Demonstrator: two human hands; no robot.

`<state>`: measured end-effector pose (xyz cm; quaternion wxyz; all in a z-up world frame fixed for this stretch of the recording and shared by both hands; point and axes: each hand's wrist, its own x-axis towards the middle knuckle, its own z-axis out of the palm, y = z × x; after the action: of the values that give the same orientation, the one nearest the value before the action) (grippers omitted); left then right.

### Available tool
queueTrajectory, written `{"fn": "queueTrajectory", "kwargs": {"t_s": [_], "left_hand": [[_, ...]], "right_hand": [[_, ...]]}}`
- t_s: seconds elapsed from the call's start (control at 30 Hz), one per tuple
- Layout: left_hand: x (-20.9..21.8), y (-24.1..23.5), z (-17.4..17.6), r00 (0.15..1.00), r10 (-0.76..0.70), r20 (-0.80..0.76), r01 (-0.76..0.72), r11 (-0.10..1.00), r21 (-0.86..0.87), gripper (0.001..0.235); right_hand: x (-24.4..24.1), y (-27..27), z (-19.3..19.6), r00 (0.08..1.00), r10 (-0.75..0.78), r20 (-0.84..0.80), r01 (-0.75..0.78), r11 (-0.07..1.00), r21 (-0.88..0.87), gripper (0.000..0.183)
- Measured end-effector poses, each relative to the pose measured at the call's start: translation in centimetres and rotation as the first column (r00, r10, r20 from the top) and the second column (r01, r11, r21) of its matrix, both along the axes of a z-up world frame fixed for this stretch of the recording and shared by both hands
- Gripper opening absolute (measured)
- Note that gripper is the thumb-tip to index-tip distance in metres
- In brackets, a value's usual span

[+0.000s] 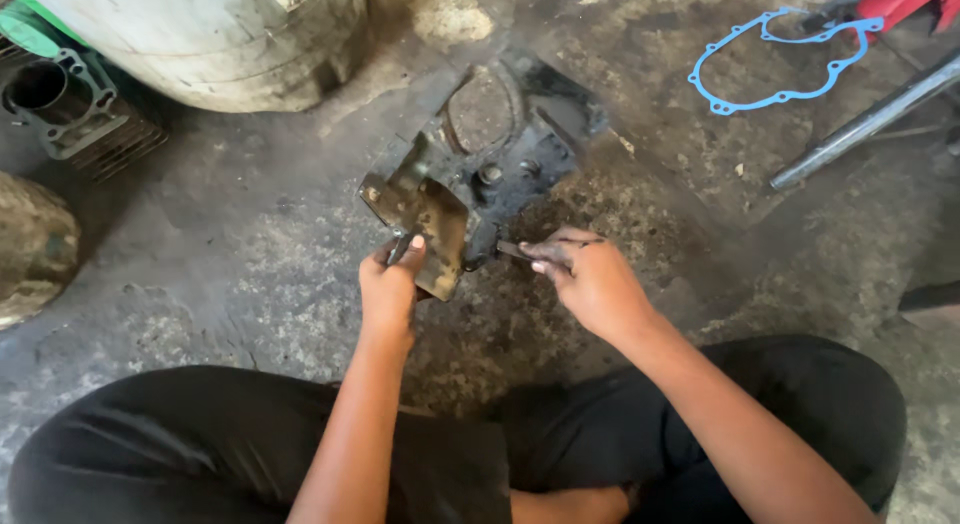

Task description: The person sits on the floor and uses a metal scraper to remove grime and residue from a dark metal engine casing. They repeatedly scrape the interior and exterior surfaces of the part, occasionally turning it over to access different areas.

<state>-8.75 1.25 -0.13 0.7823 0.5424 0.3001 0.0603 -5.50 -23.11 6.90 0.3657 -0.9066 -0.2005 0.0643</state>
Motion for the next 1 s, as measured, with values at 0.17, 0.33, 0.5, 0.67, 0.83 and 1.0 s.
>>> {"fn": "queueTrajectory", "kwargs": {"t_s": [0.17,0.33,0.5,0.67,0.83,1.0], "left_hand": [[0.1,-0.1,-1.0,0.994,-0.056,0.095,0.032,0.971,0.237,0.025],[0.1,-1.1,-1.7,0.988,-0.053,0.144,0.008,0.956,0.295,0.023],[-0.2,-2.2,-1.5,0.989,-0.029,0.146,-0.004,0.976,0.22,0.02],[-0.1,-2.5,-1.4,0.983,-0.065,0.175,0.011,0.956,0.294,0.021],[-0.2,-3.4,-1.2,0.993,-0.022,0.114,-0.012,0.958,0.285,0.022],[-0.2,-4.5,-0.6,0.991,0.021,0.132,-0.048,0.977,0.209,0.021]], "right_hand": [[1.0,0.1,-2.5,0.984,-0.017,-0.175,0.035,0.994,0.099,0.028],[2.5,-0.4,-4.6,0.917,-0.017,-0.399,0.117,0.967,0.228,0.029],[3.1,-0.5,-6.4,0.848,-0.105,-0.52,0.313,0.89,0.332,0.023],[3.6,-0.2,-7.2,0.923,-0.159,-0.35,0.267,0.92,0.287,0.024],[3.6,0.0,-6.8,0.954,-0.24,-0.181,0.282,0.922,0.267,0.026],[3.7,-0.1,-5.0,0.959,-0.25,0.131,0.217,0.951,0.221,0.026]]}}
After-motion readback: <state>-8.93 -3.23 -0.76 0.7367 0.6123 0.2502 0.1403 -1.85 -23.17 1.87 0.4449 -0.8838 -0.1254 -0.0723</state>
